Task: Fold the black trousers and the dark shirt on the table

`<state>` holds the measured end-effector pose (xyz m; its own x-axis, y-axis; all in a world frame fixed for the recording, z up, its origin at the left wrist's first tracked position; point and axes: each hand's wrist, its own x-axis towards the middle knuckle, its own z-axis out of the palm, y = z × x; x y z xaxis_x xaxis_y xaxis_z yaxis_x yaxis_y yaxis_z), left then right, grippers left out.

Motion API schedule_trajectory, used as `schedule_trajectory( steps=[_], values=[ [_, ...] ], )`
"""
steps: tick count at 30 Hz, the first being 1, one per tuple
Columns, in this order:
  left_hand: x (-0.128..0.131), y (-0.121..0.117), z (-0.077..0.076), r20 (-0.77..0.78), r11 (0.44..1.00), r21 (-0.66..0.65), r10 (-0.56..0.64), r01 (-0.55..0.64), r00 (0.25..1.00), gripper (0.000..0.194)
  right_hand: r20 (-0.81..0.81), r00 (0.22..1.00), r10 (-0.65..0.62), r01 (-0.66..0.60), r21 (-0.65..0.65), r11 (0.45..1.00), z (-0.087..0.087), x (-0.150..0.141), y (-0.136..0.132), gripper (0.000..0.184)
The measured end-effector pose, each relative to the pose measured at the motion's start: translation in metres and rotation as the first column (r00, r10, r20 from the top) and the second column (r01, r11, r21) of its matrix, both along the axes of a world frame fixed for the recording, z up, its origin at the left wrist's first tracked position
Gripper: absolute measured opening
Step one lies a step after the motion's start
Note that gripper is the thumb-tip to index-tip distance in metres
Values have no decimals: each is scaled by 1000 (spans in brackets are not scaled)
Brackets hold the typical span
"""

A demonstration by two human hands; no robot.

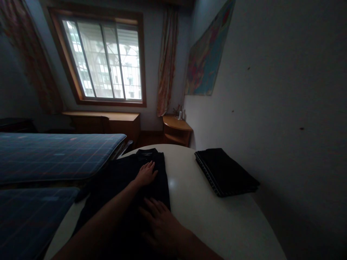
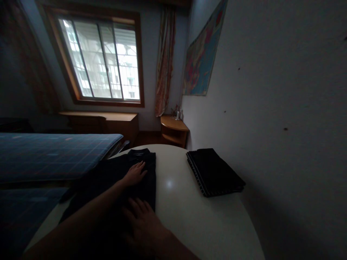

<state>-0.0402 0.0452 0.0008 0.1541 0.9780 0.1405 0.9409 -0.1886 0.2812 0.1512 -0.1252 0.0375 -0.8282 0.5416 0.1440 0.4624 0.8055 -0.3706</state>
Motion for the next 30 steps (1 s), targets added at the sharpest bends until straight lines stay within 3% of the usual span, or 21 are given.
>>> schedule_trajectory(
  steps=[4,10,19,30],
  values=[
    [3,-4,-4,-34,999,-41,22,-23,999,64,39,999,-21,29,-211,977,12,9,-3,77],
    [20,4,-5,-61,999,-42,-17,14,998,63,76,997,-32,53,-300,952,23,19,-1,84],
    [74,41,-1,-76,997,-44,-69,66,995,63,175,974,-146,184,-221,958,-2,52,29,89],
    [108,93,-2,-4,997,55,-58,58,998,57,202,966,-160,196,-171,966,14,86,79,85]
  ],
)
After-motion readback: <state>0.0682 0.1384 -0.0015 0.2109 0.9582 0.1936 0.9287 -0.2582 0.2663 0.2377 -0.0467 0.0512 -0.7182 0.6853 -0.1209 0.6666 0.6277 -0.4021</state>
